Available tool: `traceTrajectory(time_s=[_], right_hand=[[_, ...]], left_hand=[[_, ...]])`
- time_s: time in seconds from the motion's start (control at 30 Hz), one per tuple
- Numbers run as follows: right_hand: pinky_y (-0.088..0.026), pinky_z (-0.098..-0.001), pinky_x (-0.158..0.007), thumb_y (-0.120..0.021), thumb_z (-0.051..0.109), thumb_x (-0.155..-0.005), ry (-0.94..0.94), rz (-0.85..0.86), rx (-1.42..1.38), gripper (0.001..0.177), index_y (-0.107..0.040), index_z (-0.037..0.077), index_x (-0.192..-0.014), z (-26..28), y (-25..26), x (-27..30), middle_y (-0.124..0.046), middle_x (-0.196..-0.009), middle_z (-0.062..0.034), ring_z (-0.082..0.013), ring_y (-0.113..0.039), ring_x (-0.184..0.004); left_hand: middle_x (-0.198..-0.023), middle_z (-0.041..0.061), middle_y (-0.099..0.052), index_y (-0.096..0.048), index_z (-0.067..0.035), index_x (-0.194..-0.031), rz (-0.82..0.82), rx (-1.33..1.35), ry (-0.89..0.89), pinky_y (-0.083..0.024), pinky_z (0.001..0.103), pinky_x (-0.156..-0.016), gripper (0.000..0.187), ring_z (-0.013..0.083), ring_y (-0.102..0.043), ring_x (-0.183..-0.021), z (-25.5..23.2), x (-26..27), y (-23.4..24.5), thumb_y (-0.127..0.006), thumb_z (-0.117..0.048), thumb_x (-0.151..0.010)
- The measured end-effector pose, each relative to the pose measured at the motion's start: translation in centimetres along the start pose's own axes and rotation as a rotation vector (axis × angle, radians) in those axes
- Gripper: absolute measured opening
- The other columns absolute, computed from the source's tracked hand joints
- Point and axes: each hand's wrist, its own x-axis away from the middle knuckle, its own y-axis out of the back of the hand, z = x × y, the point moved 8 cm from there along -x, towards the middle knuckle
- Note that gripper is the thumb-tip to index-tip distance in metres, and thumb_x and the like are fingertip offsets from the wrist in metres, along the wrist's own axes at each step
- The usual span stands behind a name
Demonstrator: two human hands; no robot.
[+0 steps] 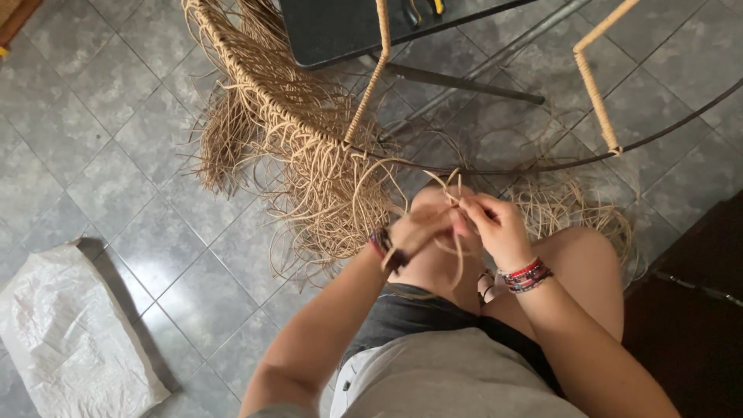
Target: Weaving and tying natural fibers onto a metal frame to create a decorative item.
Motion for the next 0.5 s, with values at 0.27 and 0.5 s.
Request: traceTrajectory(time_s=[0.27,0.5], right_hand=[[-0.052,-0.0278,-0.064,-0.068,0.015,-0.102,-0.084,-0.02,-0.129,0.016,-0.078,0.009,-0.091,-0.2,-0.5,0.5,-0.065,-0.067,-0.0016,-0.007,-0.054,-0.073],[-0.048,-0.0216,-0.056,-0.072,0.019,-0.1,-0.144,-0.033,-0.124,0.014,-0.08,0.013,-0.091,-0.9,-0.7,1.2,-0.059,-0.06,0.006,-0.0047,-0.053,-0.062]], left_hand=[[-0.113,-0.003,-0.073,-0.071,-0.044,-0.108,0.161,-0.035,0.275,-0.039,0.025,-0.09,0.016,0.0117,-0.066,-0.086,4.3,-0.9,-1.3,-0.061,-0.048,-0.096],[-0.126,-0.004,-0.072,-0.066,-0.056,-0.115,0.327,-0.065,0.546,-0.031,0.026,-0.095,0.022,0.0121,-0.064,-0.09,7.3,-1.3,0.4,-0.057,-0.054,-0.094]])
